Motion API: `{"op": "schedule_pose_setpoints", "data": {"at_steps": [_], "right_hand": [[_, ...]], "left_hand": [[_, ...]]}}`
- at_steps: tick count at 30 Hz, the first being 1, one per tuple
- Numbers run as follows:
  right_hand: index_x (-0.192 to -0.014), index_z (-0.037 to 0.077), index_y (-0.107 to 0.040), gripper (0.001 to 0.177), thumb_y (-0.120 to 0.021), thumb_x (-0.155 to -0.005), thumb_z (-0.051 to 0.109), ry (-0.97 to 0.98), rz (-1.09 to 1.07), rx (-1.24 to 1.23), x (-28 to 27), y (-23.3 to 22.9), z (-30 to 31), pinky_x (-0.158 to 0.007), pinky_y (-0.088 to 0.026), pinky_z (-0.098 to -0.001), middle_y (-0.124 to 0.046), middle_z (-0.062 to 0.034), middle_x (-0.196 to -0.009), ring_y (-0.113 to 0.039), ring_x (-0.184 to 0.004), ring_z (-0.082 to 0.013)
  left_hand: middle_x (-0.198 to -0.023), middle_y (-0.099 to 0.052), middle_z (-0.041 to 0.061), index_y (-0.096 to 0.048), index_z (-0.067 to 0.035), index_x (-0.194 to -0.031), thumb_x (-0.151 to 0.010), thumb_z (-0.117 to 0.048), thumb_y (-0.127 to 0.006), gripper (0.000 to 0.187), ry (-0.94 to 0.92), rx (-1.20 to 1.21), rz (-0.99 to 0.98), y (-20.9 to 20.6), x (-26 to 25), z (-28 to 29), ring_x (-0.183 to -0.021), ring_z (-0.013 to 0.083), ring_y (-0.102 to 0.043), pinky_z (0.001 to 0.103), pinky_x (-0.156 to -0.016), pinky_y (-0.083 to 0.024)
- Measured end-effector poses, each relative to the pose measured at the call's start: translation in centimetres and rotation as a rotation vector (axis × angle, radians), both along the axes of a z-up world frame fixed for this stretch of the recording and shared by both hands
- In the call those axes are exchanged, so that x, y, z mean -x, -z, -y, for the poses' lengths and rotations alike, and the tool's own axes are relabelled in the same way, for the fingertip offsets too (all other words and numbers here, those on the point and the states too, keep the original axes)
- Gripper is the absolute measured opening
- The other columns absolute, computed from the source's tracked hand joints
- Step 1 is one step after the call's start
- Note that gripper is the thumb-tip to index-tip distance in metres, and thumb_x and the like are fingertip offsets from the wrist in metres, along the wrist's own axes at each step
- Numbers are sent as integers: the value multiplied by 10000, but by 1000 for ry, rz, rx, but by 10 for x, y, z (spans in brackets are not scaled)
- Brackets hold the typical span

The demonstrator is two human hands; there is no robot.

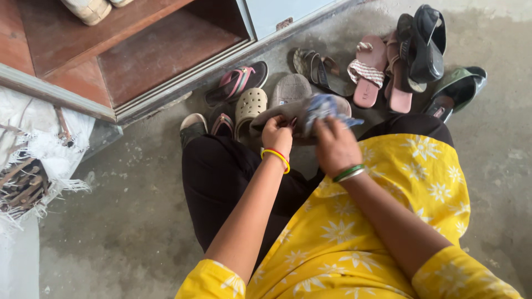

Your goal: The person sits on the floor and wipes a pair of fuzzy slippers with a cloth, then places them in a shoe cabinet. They then pick up a pair of flip-flops and begin wiping them with the same cloth.

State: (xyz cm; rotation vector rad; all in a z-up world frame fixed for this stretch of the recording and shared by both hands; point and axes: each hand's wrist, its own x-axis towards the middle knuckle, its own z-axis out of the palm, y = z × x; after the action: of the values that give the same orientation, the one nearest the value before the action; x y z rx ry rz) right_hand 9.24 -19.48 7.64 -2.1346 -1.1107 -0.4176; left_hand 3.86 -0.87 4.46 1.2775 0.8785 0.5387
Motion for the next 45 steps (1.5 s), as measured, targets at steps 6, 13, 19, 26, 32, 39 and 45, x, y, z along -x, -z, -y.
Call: {"op": "schedule_pose_setpoints", "data": {"at_steps": [6,13,19,26,32,39,45], "right_hand": [[-1268,97,-642,440,-617,-837,11,277,-237,244,-16,8,-10,-956,-517,-484,-612,-212,-1213,-610,-1102,-403],[-1280,70,-612,448,-590,-833,49,35,-164,130,-6,18,-14,-950,-527,-474,-599,-211,-1264,-614,-1104,-395],[-1256,70,-631,428,-582,-836,5,147,-294,300,-17,19,-14,-896,-534,-478,-590,-222,-1221,-626,-1067,-408],[-1237,18,-607,451,-620,-786,18,147,-93,158,-23,15,-15,-960,-535,-459,-605,-192,-1216,-622,-1121,-420],[-1153,151,-652,356,-638,-808,67,-130,-234,219,-8,20,-20,-884,-530,-471,-655,-148,-1126,-649,-1019,-362],[-1221,72,-616,407,-633,-816,36,264,-321,144,-21,18,-15,-854,-541,-481,-614,-232,-1152,-633,-1013,-424],[-1162,170,-677,427,-665,-746,79,-420,-357,291,25,15,-28,-887,-543,-452,-652,-100,-1193,-656,-1048,-347]], "left_hand": [[-990,-685,116,-582,-6,-1157,-759,7,-794,451,-121,-27,-145,-1,-10,-7,-852,161,-639,274,-785,-514],[-989,-674,93,-612,-30,-1157,-798,24,-683,370,-166,70,-67,46,-20,-20,-794,175,-612,304,-733,-501],[-874,-616,55,-602,-81,-1108,-796,48,-711,355,-119,149,-115,37,-18,-28,-606,101,-523,254,-524,-411],[-788,-584,-1,-636,-98,-975,-820,41,-707,220,-76,227,-111,11,-6,-30,-547,71,-457,254,-452,-331],[-883,-701,40,-717,-47,-968,-834,131,-592,255,16,255,119,29,-9,-28,-669,74,-617,216,-619,-506],[-809,-680,-42,-746,-112,-952,-866,24,-670,178,17,280,-50,-10,7,-26,-525,22,-431,205,-464,-311],[-871,-725,-1,-745,-86,-977,-872,63,-661,200,23,286,0,-8,1,-19,-612,13,-575,197,-505,-373]]}}
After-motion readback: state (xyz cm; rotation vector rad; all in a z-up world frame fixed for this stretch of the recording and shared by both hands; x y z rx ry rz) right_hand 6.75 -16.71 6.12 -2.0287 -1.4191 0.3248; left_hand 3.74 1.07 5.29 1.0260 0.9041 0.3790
